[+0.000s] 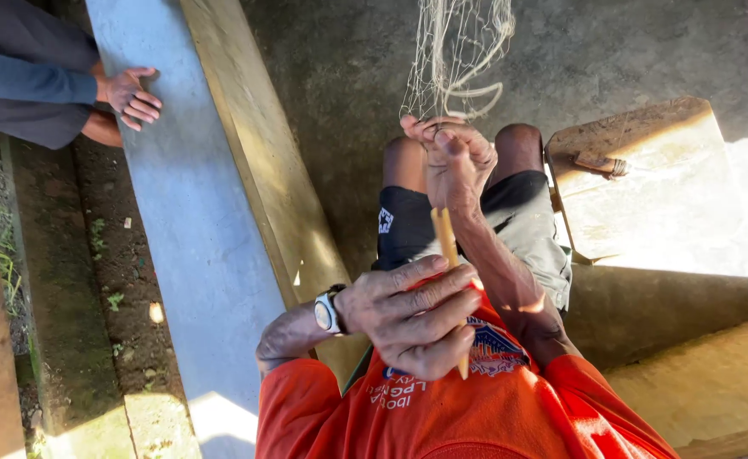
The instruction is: Repairing a fine-mesh fishing net using a wooden shuttle tool
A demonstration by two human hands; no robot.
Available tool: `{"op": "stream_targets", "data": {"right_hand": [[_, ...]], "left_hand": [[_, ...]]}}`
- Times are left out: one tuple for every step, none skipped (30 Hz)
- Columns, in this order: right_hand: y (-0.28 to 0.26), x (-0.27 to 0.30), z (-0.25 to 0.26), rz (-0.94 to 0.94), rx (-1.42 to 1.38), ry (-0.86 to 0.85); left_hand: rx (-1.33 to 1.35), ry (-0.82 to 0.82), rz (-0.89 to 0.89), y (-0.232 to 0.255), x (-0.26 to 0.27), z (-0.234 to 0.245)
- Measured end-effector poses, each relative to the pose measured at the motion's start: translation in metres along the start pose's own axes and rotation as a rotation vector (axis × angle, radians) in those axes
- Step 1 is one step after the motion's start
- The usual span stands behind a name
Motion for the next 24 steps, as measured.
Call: {"op": "stream_targets", "data": {"right_hand": [[-0.006,0.001,-0.001,-0.009,0.007,0.007],[-0.01,0.0,-0.002,-0.041,-0.013,0.0],[-0.015,-0.002,-0.004,-0.073,-0.034,-0.006],[-0.016,-0.004,0.0,-0.077,-0.03,-0.007],[-0.017,-0.006,0.004,-0.075,-0.036,-0.036],[-0.018,-0.009,0.007,-0.07,-0.045,-0.066],[-0.019,-0.011,0.007,-0.072,-0.045,-0.068],[-0.02,-0.011,0.006,-0.089,-0.032,-0.08],[-0.022,-0.012,0.006,-0.105,-0.02,-0.092],[-0.019,-0.012,0.015,-0.107,-0.018,-0.094],[-0.016,-0.011,0.023,-0.135,-0.035,-0.12],[-0.014,-0.008,0.032,-0.165,-0.051,-0.142],[-0.015,-0.006,0.033,-0.169,-0.05,-0.14],[-0.016,-0.004,0.034,-0.196,-0.075,-0.119],[-0.017,-0.003,0.035,-0.224,-0.1,-0.098],[-0.021,0.002,0.027,-0.225,-0.1,-0.099],[-0.026,0.006,0.02,-0.226,-0.115,-0.113],[-0.029,0.009,0.011,-0.223,-0.132,-0.131],[-0.024,0.009,0.022,-0.222,-0.136,-0.136],[-0.02,0.012,0.033,-0.192,-0.122,-0.147],[-0.015,0.014,0.045,-0.162,-0.107,-0.159],[-0.017,0.013,0.04,-0.161,-0.111,-0.157],[-0.02,0.012,0.035,-0.115,-0.054,-0.17],[-0.022,0.011,0.031,-0.067,0.004,-0.184]], "left_hand": [[0.003,-0.002,0.013,0.004,0.003,0.004],[-0.008,-0.035,0.072,0.005,0.006,0.007],[-0.018,-0.069,0.131,0.006,0.009,0.01],[-0.019,-0.067,0.136,0.005,0.014,0.006],[-0.035,-0.048,0.174,0.003,0.019,0.002],[-0.052,-0.03,0.208,0.0,0.023,-0.002],[-0.055,-0.028,0.209,0.006,0.039,-0.009],[-0.044,-0.117,0.202,0.013,0.054,-0.017],[-0.034,-0.206,0.195,0.02,0.07,-0.026],[-0.034,-0.204,0.196,0.021,0.065,-0.025],[0.113,-0.26,0.235,0.021,0.06,-0.026],[0.263,-0.317,0.276,0.024,0.055,-0.026],[0.263,-0.317,0.28,0.024,0.055,-0.027],[0.315,-0.302,0.274,0.023,0.054,-0.027],[0.366,-0.286,0.268,0.022,0.053,-0.028],[0.365,-0.286,0.269,0.02,0.042,-0.024],[0.441,-0.247,0.313,0.018,0.031,-0.02],[0.513,-0.209,0.352,0.013,0.02,-0.016],[0.509,-0.21,0.347,0.015,0.024,-0.017],[0.616,-0.164,0.417,0.017,0.028,-0.017],[0.722,-0.117,0.487,0.019,0.032,-0.017],[0.721,-0.122,0.488,0.018,0.026,-0.018],[0.752,-0.09,0.485,0.016,0.019,-0.018],[0.783,-0.057,0.482,0.014,0.013,-0.019]]}}
Point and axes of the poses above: each hand's wrist, its own x-axis away from the middle knuckle, its own z-axis out of the back of the hand, y = z × x, the point moved 2 cm from there along -x, towards the middle knuckle, and after that the axes turned 3 degrees about -x, right-handed, at the moved point
